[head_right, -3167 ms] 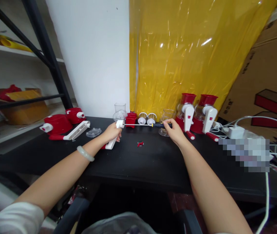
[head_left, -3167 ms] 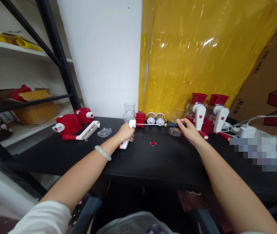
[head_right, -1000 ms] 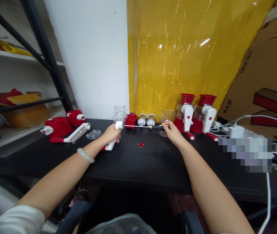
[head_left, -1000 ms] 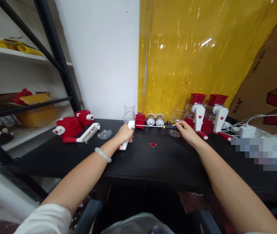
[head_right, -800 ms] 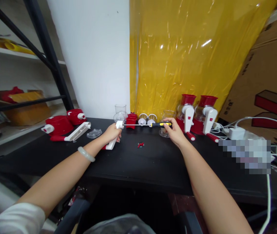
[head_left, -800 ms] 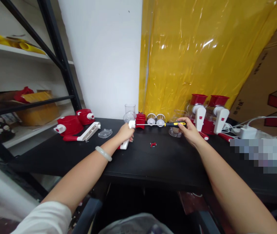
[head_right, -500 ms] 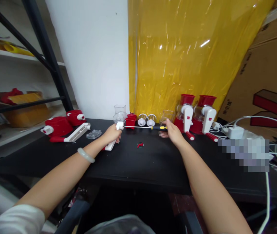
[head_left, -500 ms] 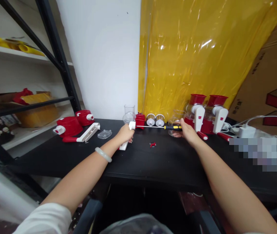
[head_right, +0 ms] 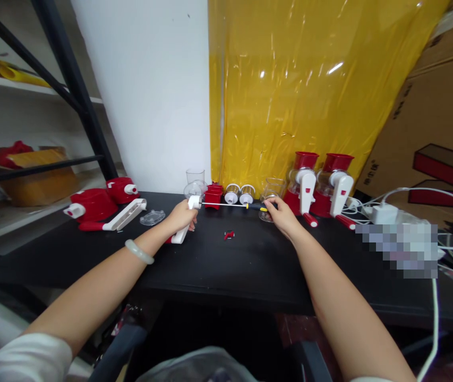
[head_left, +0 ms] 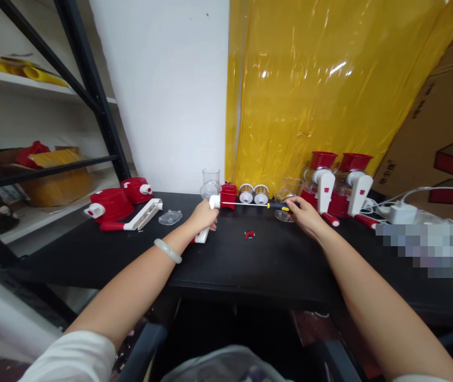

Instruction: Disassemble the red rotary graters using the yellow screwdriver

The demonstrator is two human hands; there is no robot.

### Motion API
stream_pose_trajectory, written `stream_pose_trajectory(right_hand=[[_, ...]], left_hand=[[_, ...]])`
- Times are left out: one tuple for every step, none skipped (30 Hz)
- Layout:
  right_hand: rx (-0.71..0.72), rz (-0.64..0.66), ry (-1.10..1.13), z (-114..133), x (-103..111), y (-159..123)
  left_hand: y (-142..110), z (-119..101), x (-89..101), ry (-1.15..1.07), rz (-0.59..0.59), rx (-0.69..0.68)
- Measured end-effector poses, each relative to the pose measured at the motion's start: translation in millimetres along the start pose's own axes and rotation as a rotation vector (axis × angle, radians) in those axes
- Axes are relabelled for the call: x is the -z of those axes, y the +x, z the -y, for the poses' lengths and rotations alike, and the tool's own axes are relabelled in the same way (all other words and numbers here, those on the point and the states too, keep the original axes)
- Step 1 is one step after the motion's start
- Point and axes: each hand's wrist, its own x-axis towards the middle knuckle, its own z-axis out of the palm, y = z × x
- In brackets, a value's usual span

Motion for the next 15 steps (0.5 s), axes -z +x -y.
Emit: stream_pose_trajectory(right_hand=[[0.019,-0.003,0.039,-1,0,0],[0.041,-0.006,0.076,-1,1,1],[0.061,-0.008,0.112,0,1,1],[0.074,-0.007,0.145,1,2,0],[0.081,-0.001,0.177,3,3,-1],[0.083,0.005,0.212,5,3,-2],[0.087,0.01,0.252,8,4,-3],[0.095,0.014,0.292,11,4,-5],[0.106,0.018,0.328,14,4,-7],[0.117,0.023,0.354,17,4,-8],[0.125,0.027,0.369,20,4,-9],[0.126,0.03,0.375,22,3,-9],[0.117,0.031,0.377,23,3,-9],[0.096,0.032,0.379,23,2,-9],[0.068,0.021,0.381,22,1,-8]], left_hand=[[0,0,-0.1,-0.004,0.0,0.001],[0,0,-0.3,-0.008,-0.001,0.002],[0,1,-0.6,-0.012,-0.001,0.004],[0,1,-0.9,-0.016,-0.002,0.006],[0,1,-1.1,-0.019,-0.001,0.008],[0,1,-1.4,-0.022,0.0,0.01],[0,1,-1.7,-0.024,0.001,0.012],[0,1,-2.0,-0.026,0.003,0.012],[0,1,-2.3,-0.028,0.004,0.013],[-1,1,-2.6,-0.029,0.005,0.012],[-1,0,-2.8,-0.03,0.007,0.012],[-1,0,-3.0,-0.03,0.009,0.013],[-1,0,-3.2,-0.03,0.011,0.013],[-2,0,-3.4,-0.029,0.012,0.014],[-2,-1,-3.5,-0.029,0.013,0.016]])
